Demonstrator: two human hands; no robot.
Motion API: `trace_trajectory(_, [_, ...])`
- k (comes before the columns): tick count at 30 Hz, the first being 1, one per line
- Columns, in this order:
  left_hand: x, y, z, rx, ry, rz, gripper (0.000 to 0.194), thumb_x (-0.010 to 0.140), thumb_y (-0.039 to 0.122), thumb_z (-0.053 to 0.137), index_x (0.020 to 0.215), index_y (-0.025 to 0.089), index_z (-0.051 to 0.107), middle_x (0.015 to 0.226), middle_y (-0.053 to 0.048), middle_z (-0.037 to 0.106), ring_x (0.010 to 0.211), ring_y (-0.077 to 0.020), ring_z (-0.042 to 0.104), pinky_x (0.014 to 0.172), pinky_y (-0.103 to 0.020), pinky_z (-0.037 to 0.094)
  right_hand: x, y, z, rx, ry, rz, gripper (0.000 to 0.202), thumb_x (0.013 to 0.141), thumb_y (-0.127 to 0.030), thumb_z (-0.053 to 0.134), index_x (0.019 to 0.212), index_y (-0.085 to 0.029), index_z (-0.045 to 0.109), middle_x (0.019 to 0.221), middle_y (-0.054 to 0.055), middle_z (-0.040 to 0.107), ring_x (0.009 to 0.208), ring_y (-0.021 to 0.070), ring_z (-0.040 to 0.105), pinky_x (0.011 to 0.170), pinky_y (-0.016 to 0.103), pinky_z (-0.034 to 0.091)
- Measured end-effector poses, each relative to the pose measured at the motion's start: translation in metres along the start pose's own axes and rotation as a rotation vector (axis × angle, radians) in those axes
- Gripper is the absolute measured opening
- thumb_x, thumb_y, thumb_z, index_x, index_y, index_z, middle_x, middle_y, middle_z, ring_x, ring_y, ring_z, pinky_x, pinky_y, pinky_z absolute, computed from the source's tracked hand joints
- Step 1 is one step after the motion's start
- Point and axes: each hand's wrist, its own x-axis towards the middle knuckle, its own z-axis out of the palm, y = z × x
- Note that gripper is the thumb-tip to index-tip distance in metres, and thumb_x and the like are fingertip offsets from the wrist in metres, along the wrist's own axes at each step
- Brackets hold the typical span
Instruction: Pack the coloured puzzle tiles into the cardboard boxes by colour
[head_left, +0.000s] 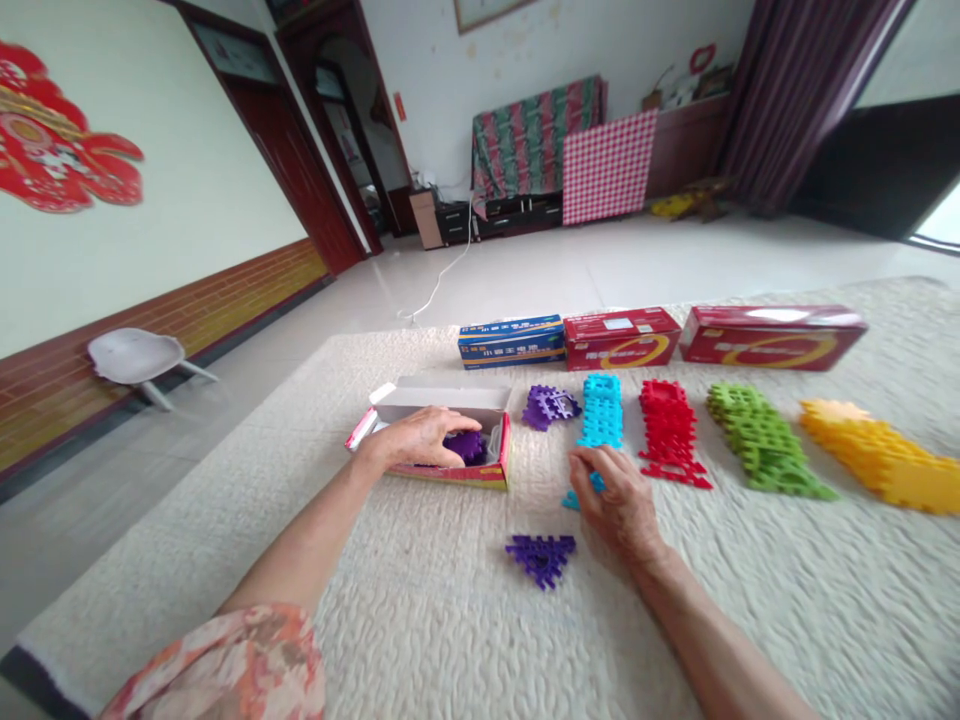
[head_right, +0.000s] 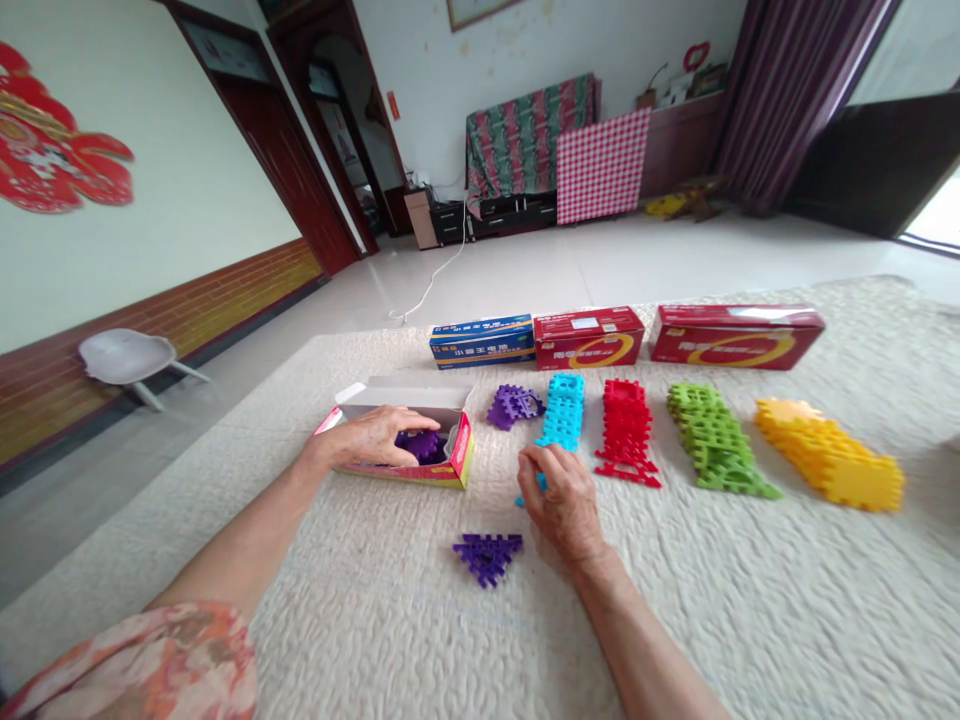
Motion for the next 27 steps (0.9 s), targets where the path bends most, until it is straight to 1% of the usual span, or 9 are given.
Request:
trace_trajectory(2, [0.004, 0.001, 0.001, 0.011, -0.017, 0.017, 0.057, 0.074, 0.028, 0.066, 0.129, 0.019, 0.058, 0.125, -0.008, 0.065, 0.111, -0.0231, 0.06, 0.096, -0.032, 0.043, 0.0, 0.001, 0.0, 0.002, -0.004, 0.004, 0.012, 0.092, -0.024, 0.052, 0.086, -0.019, 0.062, 0.076, 0.003, 0.063, 0.073, 0.0163, 0.057, 0.07, 0.028, 0.043])
trace_trajectory(6, [0.007, -0.003, 0.004, 0.022, -0.029, 0.039, 0.057, 0.074, 0.027, 0.065, 0.13, 0.019, 0.057, 0.126, -0.008, 0.064, 0.113, -0.0229, 0.059, 0.098, -0.032, 0.042, 0.0, 0.0, -0.001, -0.003, 0.004, 0.006, 0.013, 0.092, -0.024, 0.051, 0.086, -0.019, 0.062, 0.076, 0.003, 0.063, 0.073, 0.0164, 0.057, 0.07, 0.028, 0.043])
trace_trajectory(9, [0.007, -0.007, 0.007, 0.02, -0.028, 0.046, 0.057, 0.075, 0.028, 0.065, 0.131, 0.02, 0.056, 0.128, -0.008, 0.063, 0.116, -0.023, 0.058, 0.1, -0.033, 0.041, 0.001, -0.002, -0.002, -0.008, 0.014, -0.003, 0.013, 0.092, -0.023, 0.051, 0.085, -0.019, 0.061, 0.075, 0.003, 0.063, 0.072, 0.0161, 0.057, 0.07, 0.028, 0.042])
trace_trajectory(12, [0.004, -0.008, 0.006, 0.001, -0.011, 0.036, 0.058, 0.074, 0.029, 0.066, 0.13, 0.021, 0.056, 0.126, -0.008, 0.063, 0.113, -0.0225, 0.059, 0.097, -0.033, 0.042, 0.001, -0.002, -0.002, -0.006, 0.02, -0.008, 0.012, 0.092, -0.023, 0.051, 0.086, -0.019, 0.061, 0.076, 0.003, 0.063, 0.072, 0.0162, 0.057, 0.07, 0.028, 0.043])
trace_trajectory(15, [-0.001, -0.006, 0.002, -0.026, 0.06, 0.009, 0.054, 0.075, 0.028, 0.065, 0.128, 0.021, 0.058, 0.118, -0.006, 0.067, 0.103, -0.0203, 0.062, 0.09, -0.03, 0.045, 0.002, 0.0, -0.001, 0.003, 0.034, 0.001, 0.012, 0.091, -0.022, 0.052, 0.086, -0.019, 0.062, 0.077, 0.003, 0.063, 0.073, 0.0163, 0.058, 0.071, 0.028, 0.043])
trace_trajectory(18, [0.002, 0.002, -0.007, -0.04, 0.166, 0.012, 0.039, 0.077, 0.026, 0.061, 0.116, 0.021, 0.065, 0.103, -0.003, 0.071, 0.087, -0.0168, 0.064, 0.081, -0.028, 0.047, 0.002, 0.002, -0.001, 0.013, 0.065, 0.023, 0.011, 0.091, -0.022, 0.053, 0.086, -0.018, 0.062, 0.077, 0.003, 0.064, 0.072, 0.0162, 0.058, 0.07, 0.028, 0.043])
trace_trajectory(21, [0.022, 0.016, -0.014, -0.032, 0.257, 0.033, 0.028, 0.079, 0.024, 0.057, 0.104, 0.021, 0.069, 0.091, -0.001, 0.072, 0.079, -0.0153, 0.063, 0.076, -0.027, 0.046, 0.003, 0.001, -0.002, 0.009, 0.082, 0.031, 0.011, 0.091, -0.021, 0.053, 0.085, -0.019, 0.062, 0.075, 0.003, 0.063, 0.071, 0.0161, 0.057, 0.069, 0.028, 0.043])
trace_trajectory(24, [0.059, 0.032, -0.017, 0.021, 0.335, 0.055, 0.028, 0.076, 0.024, 0.058, 0.101, 0.019, 0.071, 0.091, -0.004, 0.072, 0.08, -0.0173, 0.064, 0.075, -0.028, 0.047, 0.003, -0.001, -0.003, 0.002, 0.078, 0.029, 0.011, 0.091, -0.02, 0.053, 0.084, -0.019, 0.062, 0.073, 0.002, 0.062, 0.07, 0.0159, 0.057, 0.069, 0.028, 0.043])
trace_trajectory(27, [0.102, 0.048, -0.014, 0.105, 0.313, 0.125, 0.029, 0.073, 0.024, 0.058, 0.099, 0.019, 0.071, 0.095, -0.006, 0.072, 0.086, -0.0204, 0.066, 0.077, -0.028, 0.047, 0.003, -0.003, -0.004, 0.003, 0.082, 0.034, 0.011, 0.091, -0.02, 0.052, 0.084, -0.019, 0.061, 0.073, 0.002, 0.062, 0.07, 0.0159, 0.056, 0.069, 0.028, 0.042])
